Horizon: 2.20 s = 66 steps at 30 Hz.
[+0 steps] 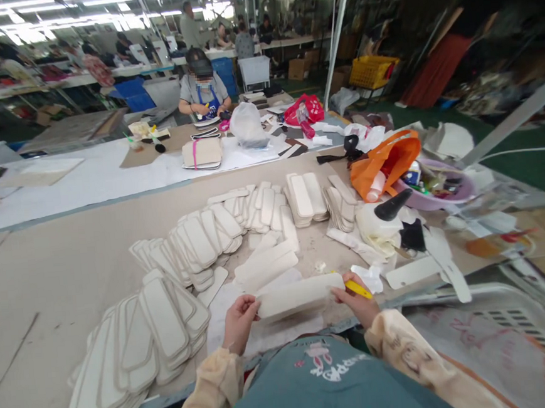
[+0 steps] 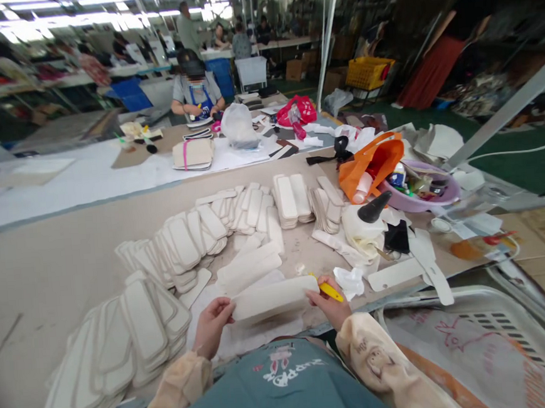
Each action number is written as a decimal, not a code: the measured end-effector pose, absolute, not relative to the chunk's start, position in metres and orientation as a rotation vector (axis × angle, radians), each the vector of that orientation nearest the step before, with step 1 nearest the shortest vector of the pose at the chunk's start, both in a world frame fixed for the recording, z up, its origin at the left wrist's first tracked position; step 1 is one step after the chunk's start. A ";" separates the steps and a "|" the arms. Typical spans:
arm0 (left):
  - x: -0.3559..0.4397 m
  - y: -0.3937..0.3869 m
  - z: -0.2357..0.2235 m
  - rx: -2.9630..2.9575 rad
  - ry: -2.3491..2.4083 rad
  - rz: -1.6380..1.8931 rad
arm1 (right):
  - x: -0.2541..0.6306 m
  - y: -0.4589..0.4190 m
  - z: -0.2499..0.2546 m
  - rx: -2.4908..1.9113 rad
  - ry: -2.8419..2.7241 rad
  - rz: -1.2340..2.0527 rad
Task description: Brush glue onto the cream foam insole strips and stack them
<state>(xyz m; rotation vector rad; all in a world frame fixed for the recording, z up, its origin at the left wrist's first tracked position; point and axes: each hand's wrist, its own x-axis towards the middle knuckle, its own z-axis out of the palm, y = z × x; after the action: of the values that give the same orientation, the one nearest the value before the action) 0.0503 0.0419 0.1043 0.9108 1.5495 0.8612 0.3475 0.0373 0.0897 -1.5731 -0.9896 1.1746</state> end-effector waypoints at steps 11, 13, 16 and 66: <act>0.038 0.018 0.041 1.049 1.973 0.624 | 0.331 0.031 0.069 -1.716 -1.280 0.969; 0.037 0.023 0.038 1.110 2.012 0.567 | 0.329 0.034 0.066 -1.723 -1.382 0.927; 0.037 0.028 0.036 1.187 2.039 0.485 | 0.327 0.036 0.059 -1.735 -1.488 0.872; 0.031 0.046 0.031 1.497 2.043 0.096 | 0.326 0.037 0.015 -1.261 -2.373 0.581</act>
<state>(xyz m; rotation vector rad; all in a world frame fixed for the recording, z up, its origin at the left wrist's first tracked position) 0.0310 0.0463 0.0313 1.4970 2.0433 0.0956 0.3265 0.0374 0.0150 -1.2613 -2.3729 0.5805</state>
